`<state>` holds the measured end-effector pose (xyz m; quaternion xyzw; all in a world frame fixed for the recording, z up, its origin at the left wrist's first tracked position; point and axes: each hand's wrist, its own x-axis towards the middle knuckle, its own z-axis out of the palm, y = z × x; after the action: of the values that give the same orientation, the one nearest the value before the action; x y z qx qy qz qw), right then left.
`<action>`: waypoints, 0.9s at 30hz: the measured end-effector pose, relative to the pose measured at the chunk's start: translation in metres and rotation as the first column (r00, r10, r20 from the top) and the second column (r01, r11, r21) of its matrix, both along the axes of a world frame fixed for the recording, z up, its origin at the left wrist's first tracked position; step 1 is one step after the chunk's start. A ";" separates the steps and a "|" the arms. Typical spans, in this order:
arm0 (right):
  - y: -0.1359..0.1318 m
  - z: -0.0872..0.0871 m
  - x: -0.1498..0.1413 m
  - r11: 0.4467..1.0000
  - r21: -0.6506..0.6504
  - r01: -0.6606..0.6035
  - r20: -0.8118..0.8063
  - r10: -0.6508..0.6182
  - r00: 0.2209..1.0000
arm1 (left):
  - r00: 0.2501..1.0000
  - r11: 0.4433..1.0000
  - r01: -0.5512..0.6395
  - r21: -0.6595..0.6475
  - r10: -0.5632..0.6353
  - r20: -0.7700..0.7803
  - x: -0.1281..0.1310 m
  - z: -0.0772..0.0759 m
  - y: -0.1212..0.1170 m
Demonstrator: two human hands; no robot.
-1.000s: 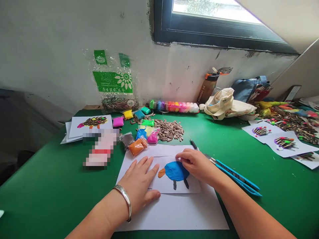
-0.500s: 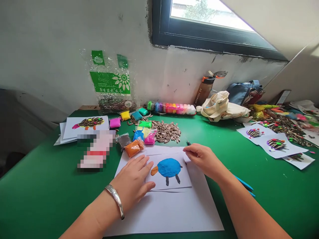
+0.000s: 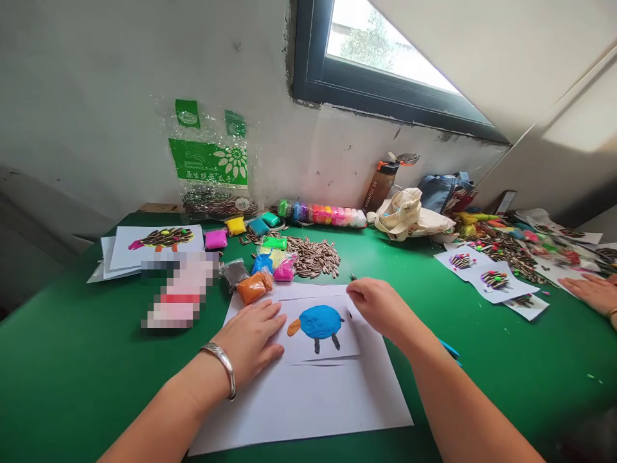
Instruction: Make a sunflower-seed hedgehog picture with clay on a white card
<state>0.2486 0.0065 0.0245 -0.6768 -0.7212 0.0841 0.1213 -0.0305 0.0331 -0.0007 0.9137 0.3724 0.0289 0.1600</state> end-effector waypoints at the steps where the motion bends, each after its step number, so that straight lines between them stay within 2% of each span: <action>1: -0.007 -0.004 0.001 1.000 -0.024 0.011 0.023 -0.010 1.000 | 1.000 1.000 -0.004 0.006 0.004 0.008 0.000 0.000 0.000; 5: -0.025 -0.018 -0.002 0.993 -0.117 0.018 0.065 -0.011 0.998 | 0.999 0.999 -0.046 0.020 0.046 0.003 0.004 -0.002 -0.004; 10: -0.025 -0.021 -0.011 0.996 -0.092 0.021 0.024 -0.018 1.000 | 0.999 0.999 -0.047 0.018 0.047 -0.003 0.006 -0.001 -0.006; 17: -0.024 -0.027 -0.009 0.993 -0.115 0.028 -0.012 -0.030 0.999 | 0.998 0.998 -0.010 0.062 0.013 -0.057 0.007 0.001 -0.010; 22: -0.021 -0.037 -0.008 0.997 -0.063 0.040 0.055 -0.036 0.998 | 0.998 0.997 0.014 0.080 -0.008 -0.067 0.008 0.002 -0.013; 27: -0.020 -0.045 -0.011 0.999 0.041 0.002 0.212 -0.011 0.977 | 0.998 0.996 0.013 0.090 -0.008 -0.061 0.007 0.002 -0.012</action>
<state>0.2372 -0.0137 -0.0207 -0.6818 -0.7293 -0.0035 0.0578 -0.0231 0.0212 0.0010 0.9224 0.3706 0.0173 0.1074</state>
